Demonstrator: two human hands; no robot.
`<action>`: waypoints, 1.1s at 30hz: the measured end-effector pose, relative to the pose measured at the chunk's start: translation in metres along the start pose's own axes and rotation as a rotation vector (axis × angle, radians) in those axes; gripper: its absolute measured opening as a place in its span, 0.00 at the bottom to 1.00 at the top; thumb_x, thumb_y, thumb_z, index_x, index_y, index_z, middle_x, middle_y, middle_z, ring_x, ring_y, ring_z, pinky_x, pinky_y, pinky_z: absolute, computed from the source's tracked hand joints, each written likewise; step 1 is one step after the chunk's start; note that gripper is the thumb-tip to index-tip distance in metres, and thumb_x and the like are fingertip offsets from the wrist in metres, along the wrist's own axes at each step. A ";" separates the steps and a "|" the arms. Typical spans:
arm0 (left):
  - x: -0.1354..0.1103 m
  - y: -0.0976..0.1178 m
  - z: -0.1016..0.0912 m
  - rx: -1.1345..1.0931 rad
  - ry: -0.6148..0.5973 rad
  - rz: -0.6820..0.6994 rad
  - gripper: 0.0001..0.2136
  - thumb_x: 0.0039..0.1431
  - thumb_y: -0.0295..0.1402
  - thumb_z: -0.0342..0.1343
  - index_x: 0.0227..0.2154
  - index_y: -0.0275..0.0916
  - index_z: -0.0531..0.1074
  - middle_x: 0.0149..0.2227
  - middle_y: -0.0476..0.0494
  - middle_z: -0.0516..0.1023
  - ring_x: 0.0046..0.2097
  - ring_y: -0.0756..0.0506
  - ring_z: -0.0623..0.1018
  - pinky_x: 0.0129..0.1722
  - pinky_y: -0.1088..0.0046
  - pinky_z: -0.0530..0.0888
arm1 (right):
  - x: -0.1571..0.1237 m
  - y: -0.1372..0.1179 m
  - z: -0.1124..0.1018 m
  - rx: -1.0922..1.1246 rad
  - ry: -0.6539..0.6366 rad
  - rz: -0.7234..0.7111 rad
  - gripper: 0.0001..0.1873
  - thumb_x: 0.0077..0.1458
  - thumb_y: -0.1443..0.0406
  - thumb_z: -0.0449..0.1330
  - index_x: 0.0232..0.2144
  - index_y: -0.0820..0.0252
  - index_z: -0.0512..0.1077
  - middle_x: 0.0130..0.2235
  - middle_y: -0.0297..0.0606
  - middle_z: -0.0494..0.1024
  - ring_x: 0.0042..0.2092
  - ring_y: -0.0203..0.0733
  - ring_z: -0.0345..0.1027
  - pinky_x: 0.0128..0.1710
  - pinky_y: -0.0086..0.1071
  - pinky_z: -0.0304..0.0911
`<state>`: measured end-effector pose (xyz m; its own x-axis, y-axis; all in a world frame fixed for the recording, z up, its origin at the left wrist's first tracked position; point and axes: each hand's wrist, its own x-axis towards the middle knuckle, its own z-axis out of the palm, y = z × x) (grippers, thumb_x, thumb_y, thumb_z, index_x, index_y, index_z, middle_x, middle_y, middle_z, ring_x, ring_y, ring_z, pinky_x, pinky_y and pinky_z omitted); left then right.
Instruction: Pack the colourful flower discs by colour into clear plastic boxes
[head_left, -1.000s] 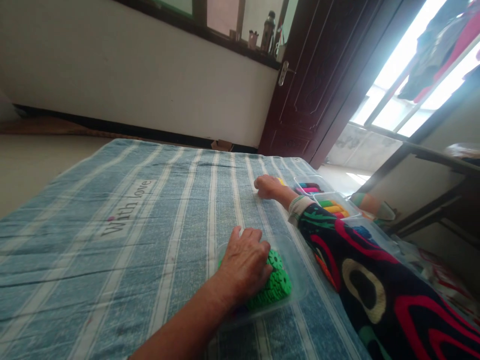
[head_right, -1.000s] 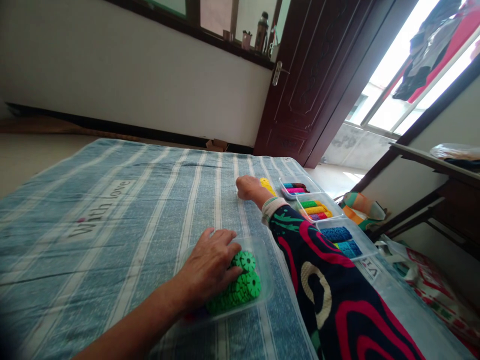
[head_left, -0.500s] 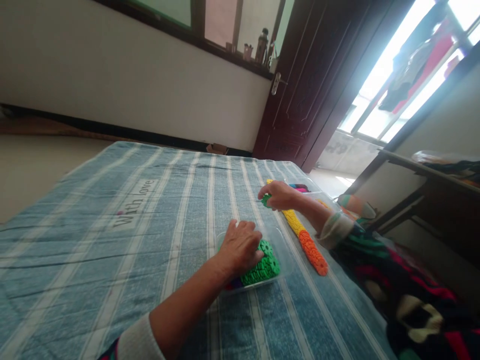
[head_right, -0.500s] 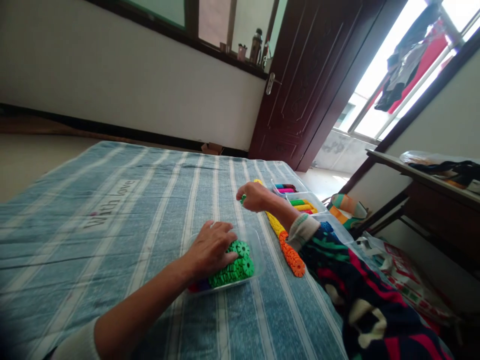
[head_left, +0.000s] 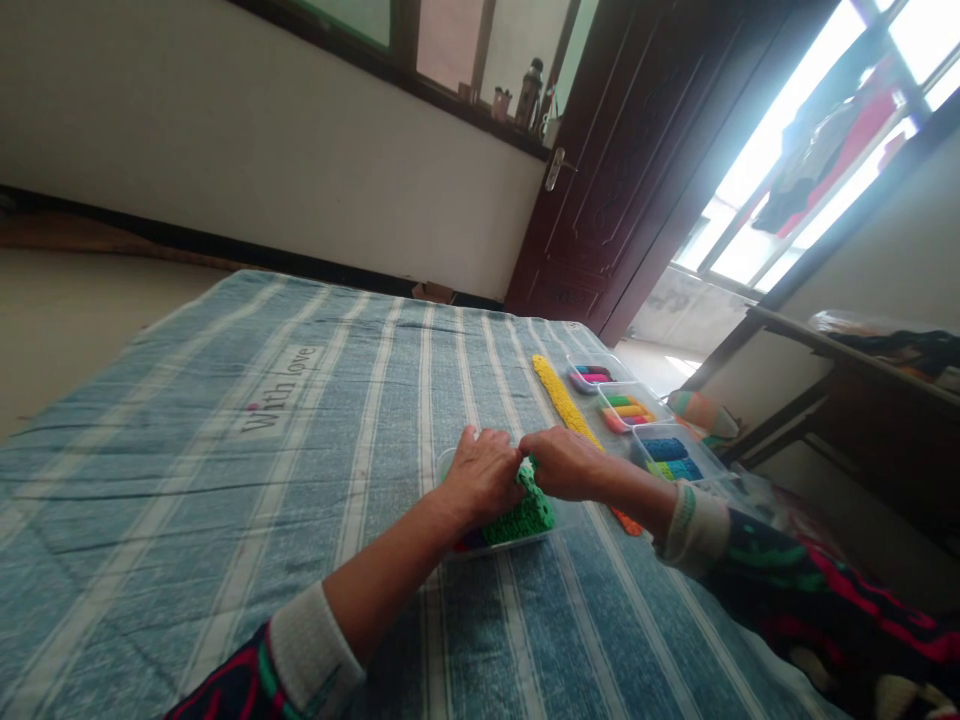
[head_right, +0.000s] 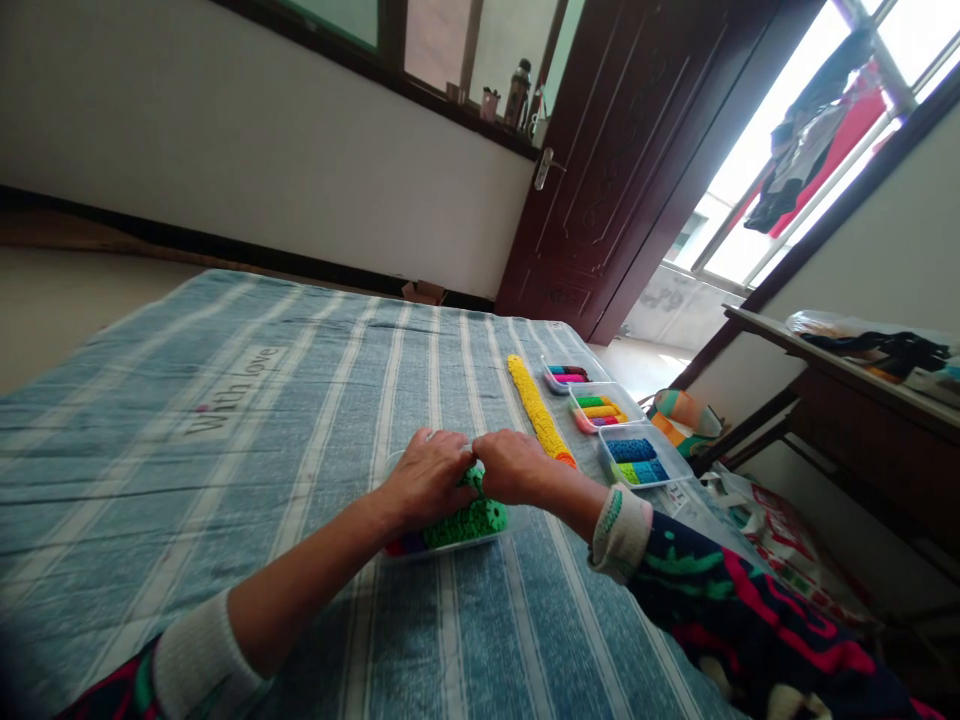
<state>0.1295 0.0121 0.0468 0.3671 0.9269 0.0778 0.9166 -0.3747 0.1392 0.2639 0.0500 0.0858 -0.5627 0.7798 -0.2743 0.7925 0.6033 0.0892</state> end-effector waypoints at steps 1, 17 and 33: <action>0.000 0.000 0.000 0.000 0.002 0.000 0.11 0.54 0.36 0.52 0.38 0.39 0.74 0.42 0.36 0.77 0.47 0.36 0.74 0.50 0.54 0.66 | -0.001 -0.001 0.002 -0.010 0.008 0.001 0.17 0.49 0.69 0.55 0.41 0.59 0.76 0.42 0.47 0.80 0.45 0.50 0.73 0.38 0.34 0.61; 0.003 -0.001 0.005 -0.041 0.007 0.013 0.13 0.54 0.37 0.53 0.40 0.37 0.74 0.43 0.34 0.76 0.48 0.34 0.73 0.51 0.50 0.63 | -0.013 0.006 0.019 0.065 0.047 -0.008 0.20 0.51 0.70 0.56 0.48 0.59 0.67 0.40 0.43 0.79 0.41 0.48 0.73 0.33 0.32 0.58; 0.002 0.001 0.004 -0.028 0.010 0.028 0.13 0.55 0.36 0.54 0.41 0.39 0.74 0.44 0.34 0.75 0.51 0.34 0.72 0.53 0.51 0.63 | -0.010 0.008 0.024 0.178 0.068 0.081 0.11 0.53 0.67 0.56 0.40 0.58 0.71 0.38 0.41 0.79 0.41 0.46 0.74 0.29 0.29 0.57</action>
<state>0.1318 0.0136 0.0429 0.3912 0.9157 0.0917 0.9011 -0.4014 0.1640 0.2813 0.0432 0.0659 -0.5055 0.8376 -0.2070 0.8614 0.5039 -0.0644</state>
